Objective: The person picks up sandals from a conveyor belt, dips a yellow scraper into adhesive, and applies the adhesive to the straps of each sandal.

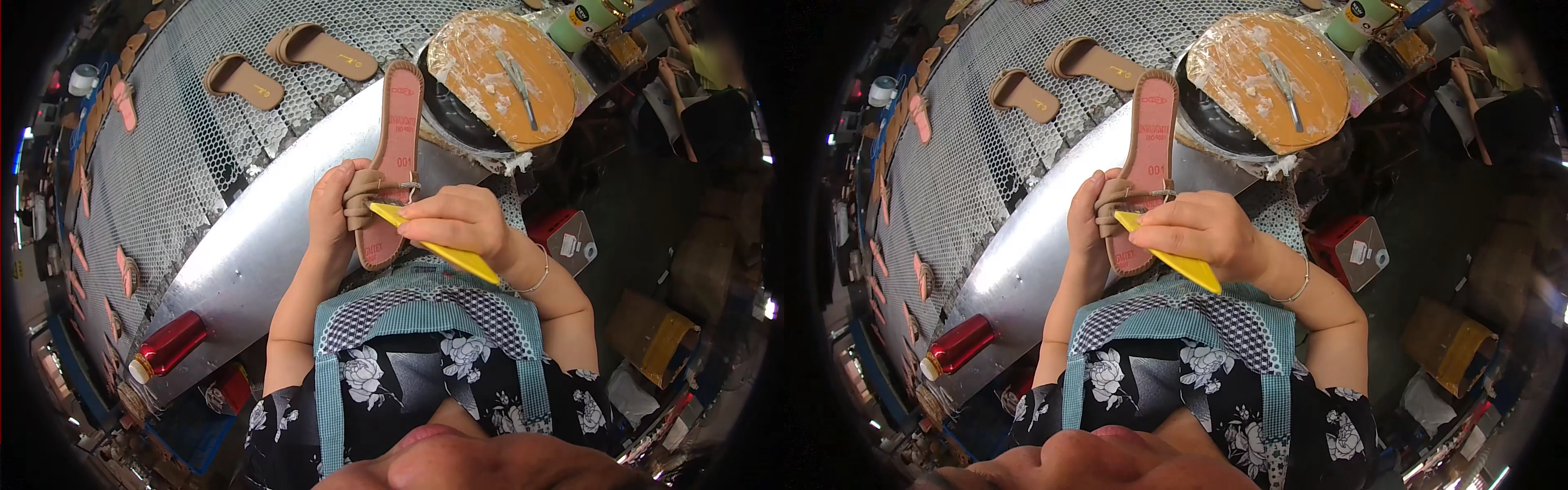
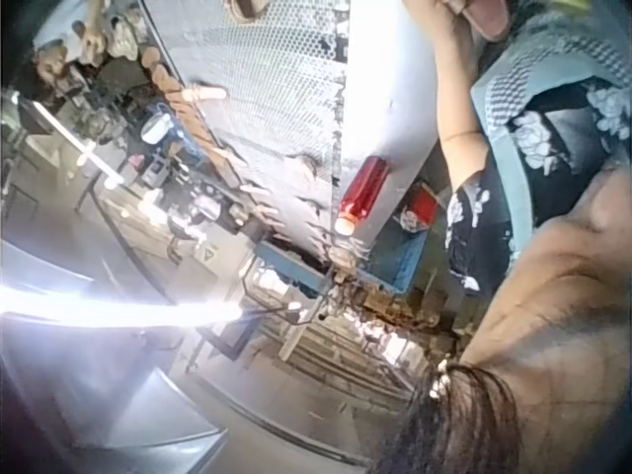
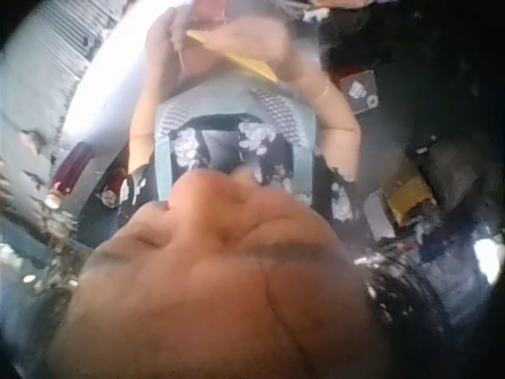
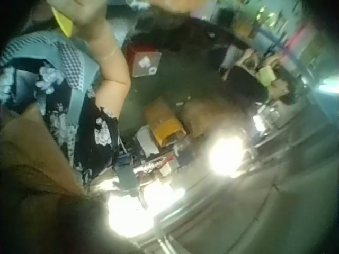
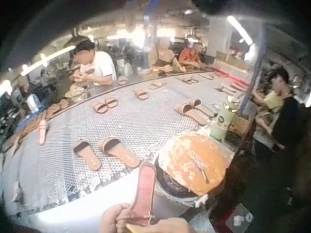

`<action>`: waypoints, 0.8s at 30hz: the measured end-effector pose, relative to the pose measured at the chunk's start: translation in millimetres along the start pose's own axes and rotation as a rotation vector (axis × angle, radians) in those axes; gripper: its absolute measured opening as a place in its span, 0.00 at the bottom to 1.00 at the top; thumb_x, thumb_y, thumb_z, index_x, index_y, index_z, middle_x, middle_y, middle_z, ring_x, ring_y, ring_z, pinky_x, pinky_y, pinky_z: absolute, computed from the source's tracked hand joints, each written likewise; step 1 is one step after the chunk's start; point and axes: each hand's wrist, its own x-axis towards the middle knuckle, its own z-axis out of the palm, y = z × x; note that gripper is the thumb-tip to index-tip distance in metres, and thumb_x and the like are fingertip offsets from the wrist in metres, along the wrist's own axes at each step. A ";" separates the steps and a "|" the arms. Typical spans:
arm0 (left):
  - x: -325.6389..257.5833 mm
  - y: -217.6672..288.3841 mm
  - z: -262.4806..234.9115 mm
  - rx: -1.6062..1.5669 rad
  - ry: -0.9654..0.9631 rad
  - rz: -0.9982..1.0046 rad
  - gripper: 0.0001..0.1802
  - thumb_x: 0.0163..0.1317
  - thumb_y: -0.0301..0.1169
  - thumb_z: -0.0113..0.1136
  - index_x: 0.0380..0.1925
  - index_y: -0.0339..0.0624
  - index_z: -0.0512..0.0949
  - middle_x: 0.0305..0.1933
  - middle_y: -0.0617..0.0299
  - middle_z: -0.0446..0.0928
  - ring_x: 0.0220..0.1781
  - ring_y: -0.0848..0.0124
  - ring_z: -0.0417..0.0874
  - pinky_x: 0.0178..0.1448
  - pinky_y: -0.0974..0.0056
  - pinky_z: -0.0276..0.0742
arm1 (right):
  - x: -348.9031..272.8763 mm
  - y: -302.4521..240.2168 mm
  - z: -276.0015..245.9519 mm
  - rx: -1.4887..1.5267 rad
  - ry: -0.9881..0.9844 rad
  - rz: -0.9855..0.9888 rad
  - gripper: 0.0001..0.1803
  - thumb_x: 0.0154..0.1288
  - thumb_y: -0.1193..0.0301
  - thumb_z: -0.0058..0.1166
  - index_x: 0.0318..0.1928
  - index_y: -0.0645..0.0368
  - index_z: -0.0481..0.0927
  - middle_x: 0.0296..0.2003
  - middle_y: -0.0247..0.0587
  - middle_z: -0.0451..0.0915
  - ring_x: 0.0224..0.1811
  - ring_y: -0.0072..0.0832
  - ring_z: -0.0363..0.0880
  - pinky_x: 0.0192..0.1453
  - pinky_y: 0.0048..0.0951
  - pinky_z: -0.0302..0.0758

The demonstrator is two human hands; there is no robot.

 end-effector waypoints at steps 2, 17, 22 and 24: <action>-0.1 0.4 0.3 -0.006 0.013 -0.001 0.18 0.68 0.39 0.48 0.43 0.33 0.75 0.34 0.58 0.80 0.31 0.75 0.80 0.35 0.72 0.76 | 0.1 -1.4 1.5 -0.047 -0.020 -0.007 0.15 0.51 0.75 0.61 0.42 0.57 0.81 0.36 0.38 0.81 0.33 0.34 0.82 0.34 0.30 0.77; 0.8 -4.2 6.5 -0.138 -0.042 -0.073 0.19 0.69 0.40 0.46 0.43 0.32 0.75 0.32 0.58 0.79 0.29 0.75 0.79 0.34 0.71 0.77 | -8.5 7.9 11.5 0.524 0.511 0.682 0.09 0.68 0.73 0.53 0.45 0.63 0.78 0.36 0.36 0.79 0.28 0.16 0.73 0.31 0.16 0.72; 10.1 -4.1 -2.1 -0.141 -0.015 -0.064 0.19 0.69 0.40 0.47 0.43 0.33 0.75 0.32 0.59 0.79 0.29 0.74 0.79 0.35 0.70 0.77 | -4.6 9.9 20.8 -0.011 0.122 -0.004 0.15 0.53 0.78 0.59 0.44 0.57 0.79 0.37 0.41 0.81 0.32 0.36 0.81 0.34 0.30 0.77; 13.3 -1.6 0.3 -0.176 0.084 -0.024 0.19 0.69 0.41 0.48 0.43 0.33 0.75 0.32 0.60 0.79 0.29 0.74 0.79 0.34 0.70 0.77 | -4.2 4.5 17.1 -0.051 -0.012 -0.029 0.17 0.49 0.77 0.61 0.43 0.57 0.80 0.36 0.41 0.81 0.32 0.35 0.81 0.34 0.30 0.77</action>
